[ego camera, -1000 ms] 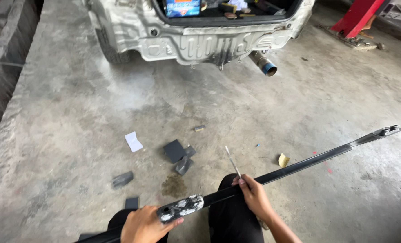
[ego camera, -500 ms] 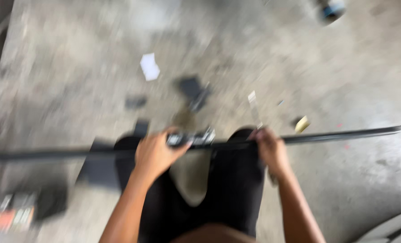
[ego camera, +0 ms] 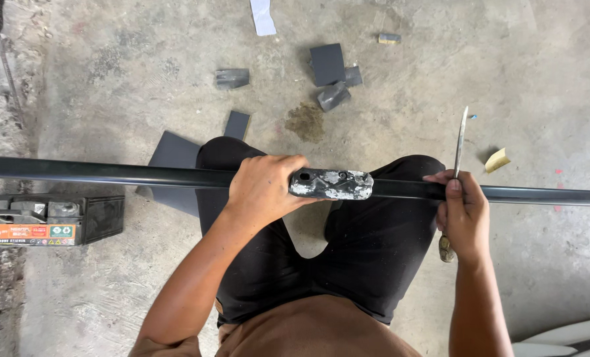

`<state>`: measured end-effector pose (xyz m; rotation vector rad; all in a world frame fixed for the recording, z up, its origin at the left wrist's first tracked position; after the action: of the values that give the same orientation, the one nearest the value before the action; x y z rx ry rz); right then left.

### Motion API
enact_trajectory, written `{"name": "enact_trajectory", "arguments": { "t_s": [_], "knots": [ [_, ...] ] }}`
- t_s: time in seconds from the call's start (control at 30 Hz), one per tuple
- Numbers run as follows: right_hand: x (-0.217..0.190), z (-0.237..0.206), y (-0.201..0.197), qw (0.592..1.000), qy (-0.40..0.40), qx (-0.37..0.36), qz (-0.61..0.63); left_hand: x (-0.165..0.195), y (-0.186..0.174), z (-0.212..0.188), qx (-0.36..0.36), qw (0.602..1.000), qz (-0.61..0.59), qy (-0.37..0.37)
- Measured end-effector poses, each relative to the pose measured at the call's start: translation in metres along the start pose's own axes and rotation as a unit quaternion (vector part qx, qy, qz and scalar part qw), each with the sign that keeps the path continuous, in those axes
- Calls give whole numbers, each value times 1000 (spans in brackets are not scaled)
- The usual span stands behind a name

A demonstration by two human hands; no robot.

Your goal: The person sits on the floor and uses a metal scraper to remove excess body filler from a black car bumper held across their lap. They repeatedly scrape the same area to smooth the surface.

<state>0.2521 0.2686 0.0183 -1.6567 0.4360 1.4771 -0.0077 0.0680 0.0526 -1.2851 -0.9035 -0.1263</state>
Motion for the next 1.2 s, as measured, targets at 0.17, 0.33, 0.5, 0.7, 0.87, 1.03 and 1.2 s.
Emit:
{"name": "enact_trajectory", "arguments": {
  "t_s": [0.17,0.33,0.5,0.7,0.87,1.03,1.2],
  "knots": [
    [-41,-28,-17,962,-73,-57,-257,-3,3,-6,32,999,24,5],
    [-73,-55,-18,874,-96,-238,-413,-4,5,-13,44,999,11,26],
    [-72,-63,-15,675,-47,-434,-595,1,3,-20,67,996,15,58],
    [-79,-55,-14,620,-50,-437,-650,3,2,-23,80,994,22,67],
    [-82,-56,-8,593,-107,-430,-672,4,3,-25,89,993,18,73],
    [-83,-53,-4,558,-151,-429,-694,5,5,-26,88,993,24,74],
    [-82,-56,-1,584,-153,-457,-654,7,2,-27,91,992,22,80]
  ]
}}
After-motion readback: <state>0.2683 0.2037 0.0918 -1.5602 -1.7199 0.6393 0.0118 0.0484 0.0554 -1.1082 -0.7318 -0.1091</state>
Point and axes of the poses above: each hand's wrist, its own z-axis towards the middle knuckle, its own y-axis out of the palm, x = y × z, the point moved 9 cm from there along z, towards the middle knuckle, and after that the axes turned 9 degrees about -y, right-handed, at the moved point
